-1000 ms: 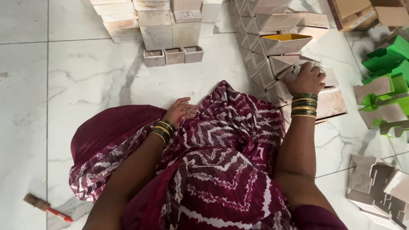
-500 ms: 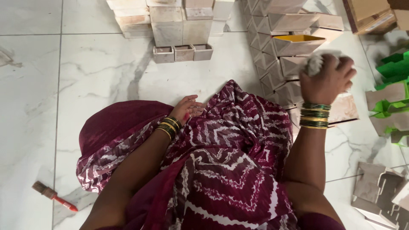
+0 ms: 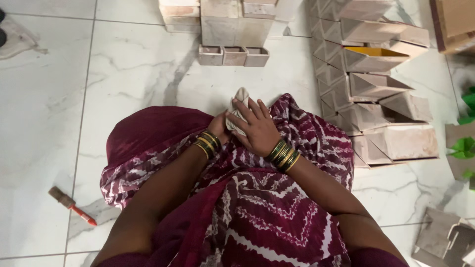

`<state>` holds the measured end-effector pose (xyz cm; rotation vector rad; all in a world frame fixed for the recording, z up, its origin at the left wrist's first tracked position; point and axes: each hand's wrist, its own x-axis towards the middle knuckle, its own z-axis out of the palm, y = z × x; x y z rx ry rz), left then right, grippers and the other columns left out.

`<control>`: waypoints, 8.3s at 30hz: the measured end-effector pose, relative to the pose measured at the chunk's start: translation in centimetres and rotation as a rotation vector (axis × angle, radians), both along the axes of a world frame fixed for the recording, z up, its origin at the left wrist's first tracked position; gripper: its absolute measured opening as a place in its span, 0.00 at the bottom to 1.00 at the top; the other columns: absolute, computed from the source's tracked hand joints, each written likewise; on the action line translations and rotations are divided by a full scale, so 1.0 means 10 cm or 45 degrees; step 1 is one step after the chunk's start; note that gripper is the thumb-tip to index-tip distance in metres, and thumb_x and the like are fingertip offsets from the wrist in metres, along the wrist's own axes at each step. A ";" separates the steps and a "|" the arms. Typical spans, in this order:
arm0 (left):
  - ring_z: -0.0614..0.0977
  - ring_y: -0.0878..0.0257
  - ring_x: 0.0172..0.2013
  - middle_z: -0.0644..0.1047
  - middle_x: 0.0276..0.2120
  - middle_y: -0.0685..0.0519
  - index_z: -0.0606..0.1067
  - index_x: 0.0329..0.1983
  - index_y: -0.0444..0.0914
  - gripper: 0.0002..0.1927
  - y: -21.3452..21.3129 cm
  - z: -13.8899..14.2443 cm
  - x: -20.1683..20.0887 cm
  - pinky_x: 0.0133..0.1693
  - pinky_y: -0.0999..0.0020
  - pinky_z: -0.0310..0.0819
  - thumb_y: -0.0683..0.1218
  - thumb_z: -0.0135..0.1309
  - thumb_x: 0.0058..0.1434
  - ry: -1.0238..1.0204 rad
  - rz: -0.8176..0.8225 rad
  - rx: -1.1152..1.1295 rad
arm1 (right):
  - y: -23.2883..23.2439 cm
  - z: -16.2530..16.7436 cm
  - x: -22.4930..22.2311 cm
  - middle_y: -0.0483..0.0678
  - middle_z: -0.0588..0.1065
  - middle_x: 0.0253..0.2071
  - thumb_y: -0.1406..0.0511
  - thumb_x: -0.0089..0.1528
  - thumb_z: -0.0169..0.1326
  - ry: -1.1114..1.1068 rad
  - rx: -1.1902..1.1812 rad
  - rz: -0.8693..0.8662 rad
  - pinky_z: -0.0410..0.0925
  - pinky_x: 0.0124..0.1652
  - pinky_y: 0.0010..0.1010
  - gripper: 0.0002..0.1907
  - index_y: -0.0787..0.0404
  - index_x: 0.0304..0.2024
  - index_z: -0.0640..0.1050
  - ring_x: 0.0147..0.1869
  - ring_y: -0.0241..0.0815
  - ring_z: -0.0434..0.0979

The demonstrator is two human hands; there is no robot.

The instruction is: The person sits on the floor and wipes small paperboard boxes one at a time with a cloth, then stacks each cleaned box with a pile of finished boxes beside them. They continue through the pile, occasionally picking up a box with a yellow interior to wipe it as well.

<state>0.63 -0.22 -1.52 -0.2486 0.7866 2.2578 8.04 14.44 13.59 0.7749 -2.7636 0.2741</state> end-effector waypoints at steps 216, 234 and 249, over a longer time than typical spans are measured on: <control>0.80 0.46 0.52 0.67 0.61 0.29 0.55 0.73 0.36 0.33 0.18 0.03 -0.07 0.38 0.75 0.90 0.56 0.41 0.69 0.092 -0.480 -0.292 | 3.89 0.89 0.28 0.61 0.72 0.57 0.39 0.43 0.74 -0.063 0.072 -1.713 0.63 0.56 0.61 0.53 0.63 0.58 0.70 0.60 0.67 0.71; 0.79 0.39 0.57 0.79 0.30 0.42 0.58 0.72 0.46 0.26 0.03 -0.23 -0.23 0.61 0.39 0.69 0.65 0.40 0.81 0.242 -0.304 0.673 | 0.44 0.23 -0.55 0.61 0.71 0.57 0.55 0.52 0.69 -0.125 -0.305 -0.223 0.68 0.53 0.53 0.32 0.64 0.51 0.73 0.57 0.62 0.71; 0.82 0.37 0.52 0.74 0.55 0.26 0.67 0.55 0.18 0.39 0.03 0.02 -0.27 0.44 0.59 0.84 0.64 0.46 0.71 0.062 -0.114 0.100 | 0.82 -0.75 -0.71 0.59 0.75 0.58 0.76 0.64 0.43 -0.288 -0.942 -0.359 0.73 0.58 0.44 0.22 0.65 0.61 0.73 0.58 0.52 0.79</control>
